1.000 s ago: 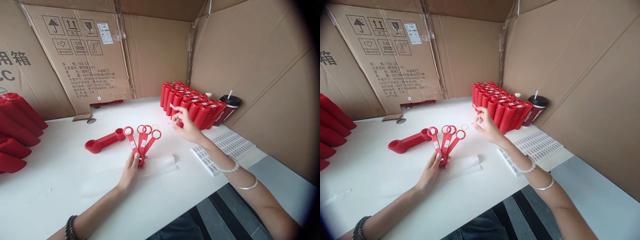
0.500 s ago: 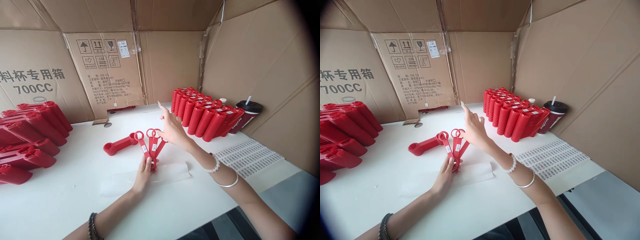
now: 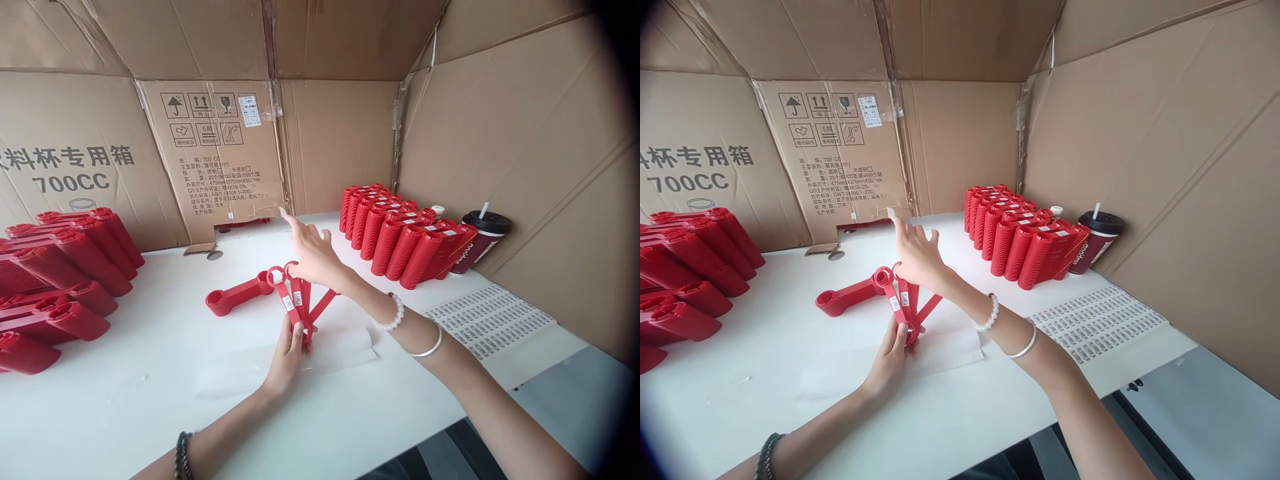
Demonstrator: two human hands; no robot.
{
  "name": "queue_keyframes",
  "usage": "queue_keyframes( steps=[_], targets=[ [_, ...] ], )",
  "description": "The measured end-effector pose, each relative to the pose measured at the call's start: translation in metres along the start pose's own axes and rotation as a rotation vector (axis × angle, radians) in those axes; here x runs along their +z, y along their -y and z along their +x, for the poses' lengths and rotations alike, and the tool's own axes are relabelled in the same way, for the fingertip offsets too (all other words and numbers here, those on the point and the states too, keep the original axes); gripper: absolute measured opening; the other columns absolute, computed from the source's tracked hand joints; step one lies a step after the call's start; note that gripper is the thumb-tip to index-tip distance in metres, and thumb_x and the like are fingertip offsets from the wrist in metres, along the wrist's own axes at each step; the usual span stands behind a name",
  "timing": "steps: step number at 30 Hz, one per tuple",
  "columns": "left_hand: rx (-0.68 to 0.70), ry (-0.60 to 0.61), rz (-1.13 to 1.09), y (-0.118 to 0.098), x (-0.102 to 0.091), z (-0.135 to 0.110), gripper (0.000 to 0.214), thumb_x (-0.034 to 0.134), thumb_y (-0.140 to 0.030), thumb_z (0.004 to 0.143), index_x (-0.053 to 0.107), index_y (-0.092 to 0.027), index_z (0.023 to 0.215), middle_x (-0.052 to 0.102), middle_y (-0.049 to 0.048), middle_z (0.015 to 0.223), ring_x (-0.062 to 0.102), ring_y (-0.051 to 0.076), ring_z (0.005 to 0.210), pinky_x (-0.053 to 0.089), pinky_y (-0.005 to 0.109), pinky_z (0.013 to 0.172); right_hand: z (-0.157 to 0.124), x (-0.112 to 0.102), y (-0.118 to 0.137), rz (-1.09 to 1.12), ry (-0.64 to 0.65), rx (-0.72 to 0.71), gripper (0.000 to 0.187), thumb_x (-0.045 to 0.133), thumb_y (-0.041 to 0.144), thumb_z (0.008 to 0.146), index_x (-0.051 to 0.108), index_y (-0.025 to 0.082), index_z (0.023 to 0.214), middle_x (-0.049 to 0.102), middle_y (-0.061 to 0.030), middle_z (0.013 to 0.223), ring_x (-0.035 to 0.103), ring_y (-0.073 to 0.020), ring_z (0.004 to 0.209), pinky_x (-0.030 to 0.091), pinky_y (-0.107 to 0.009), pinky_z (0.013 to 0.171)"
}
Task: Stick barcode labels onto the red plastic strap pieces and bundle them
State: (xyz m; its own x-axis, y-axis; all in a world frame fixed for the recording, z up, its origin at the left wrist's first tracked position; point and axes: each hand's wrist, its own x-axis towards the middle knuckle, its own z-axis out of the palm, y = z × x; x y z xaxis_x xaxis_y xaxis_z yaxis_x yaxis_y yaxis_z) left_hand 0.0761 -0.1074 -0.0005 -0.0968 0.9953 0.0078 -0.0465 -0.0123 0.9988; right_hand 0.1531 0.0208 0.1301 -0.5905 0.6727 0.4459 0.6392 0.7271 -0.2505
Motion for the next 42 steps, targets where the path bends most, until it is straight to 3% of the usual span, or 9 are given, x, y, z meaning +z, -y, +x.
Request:
queue_keyframes(
  steps=[6, 11, 14, 18, 24, 31, 42],
  targets=[
    [-0.011, 0.01, 0.014, 0.0, -0.001, 0.002, 0.036, 0.034, -0.056, 0.093, 0.044, -0.022, 0.099, 0.054, 0.0029, 0.09, 0.041, 0.012, 0.063, 0.041, 0.028, 0.064, 0.023, 0.011, -0.002, 0.076, 0.115, -0.078, 0.092, 0.065, 0.016, 0.067, 0.015, 0.02, 0.144, 0.055, -0.0123, 0.117, 0.046, -0.0308, 0.11, 0.03, -0.056, 0.095],
    [-0.045, 0.076, -0.026, -0.001, -0.004, 0.004, 0.039, 0.038, -0.057, 0.091, 0.05, -0.019, 0.09, 0.056, 0.004, 0.087, 0.042, 0.013, 0.064, 0.039, 0.028, 0.064, 0.024, 0.0, -0.01, 0.498, 0.176, -0.214, 0.076, 0.063, 0.026, 0.079, 0.019, 0.022, 0.141, 0.058, -0.0067, 0.115, 0.05, -0.0203, 0.113, 0.036, -0.041, 0.098],
    [-0.085, 0.043, -0.152, -0.001, -0.005, 0.005, 0.037, 0.041, -0.055, 0.091, 0.051, -0.02, 0.093, 0.056, 0.0031, 0.087, 0.042, 0.011, 0.063, 0.038, 0.026, 0.064, 0.01, -0.011, -0.016, 0.659, 0.154, -0.155, 0.065, 0.056, 0.022, 0.083, 0.021, 0.023, 0.138, 0.063, -0.0036, 0.104, 0.057, -0.0164, 0.099, 0.045, -0.034, 0.087],
    [-0.15, 0.013, -0.318, 0.0, -0.006, 0.007, 0.034, 0.046, -0.054, 0.089, 0.05, -0.022, 0.099, 0.057, 0.0015, 0.088, 0.043, 0.01, 0.063, 0.04, 0.025, 0.065, -0.01, -0.015, -0.019, 0.562, 0.305, -0.002, 0.064, 0.055, 0.014, 0.078, 0.027, 0.021, 0.135, 0.066, -0.0001, 0.083, 0.058, -0.0159, 0.074, 0.046, -0.029, 0.065],
    [-0.201, -0.01, -0.454, -0.003, -0.008, 0.009, 0.031, 0.049, -0.051, 0.089, 0.049, -0.025, 0.106, 0.056, 0.0007, 0.088, 0.045, 0.009, 0.062, 0.042, 0.025, 0.065, -0.015, -0.004, -0.011, 0.421, 0.439, 0.08, 0.072, 0.054, 0.006, 0.069, 0.028, 0.019, 0.134, 0.068, -0.0019, 0.081, 0.061, -0.019, 0.074, 0.042, -0.027, 0.056],
    [-0.251, -0.039, -0.572, -0.002, -0.009, 0.012, 0.031, 0.051, -0.048, 0.09, 0.049, -0.025, 0.11, 0.056, 0.0013, 0.087, 0.046, 0.009, 0.06, 0.043, 0.024, 0.062, -0.015, 0.001, -0.009, 0.379, 0.465, 0.11, 0.077, 0.054, 0.006, 0.067, 0.025, 0.016, 0.138, 0.068, -0.0024, 0.082, 0.059, -0.0174, 0.071, 0.039, -0.026, 0.054],
    [-0.233, -0.032, -0.545, -0.003, -0.009, 0.011, 0.03, 0.052, -0.048, 0.089, 0.051, -0.023, 0.106, 0.058, 0.0026, 0.087, 0.047, 0.009, 0.061, 0.044, 0.026, 0.064, -0.015, 0.007, -0.014, 0.408, 0.482, 0.123, 0.074, 0.057, 0.008, 0.069, 0.027, 0.014, 0.137, 0.067, -0.0026, 0.081, 0.06, -0.017, 0.076, 0.039, -0.023, 0.051]
  ],
)
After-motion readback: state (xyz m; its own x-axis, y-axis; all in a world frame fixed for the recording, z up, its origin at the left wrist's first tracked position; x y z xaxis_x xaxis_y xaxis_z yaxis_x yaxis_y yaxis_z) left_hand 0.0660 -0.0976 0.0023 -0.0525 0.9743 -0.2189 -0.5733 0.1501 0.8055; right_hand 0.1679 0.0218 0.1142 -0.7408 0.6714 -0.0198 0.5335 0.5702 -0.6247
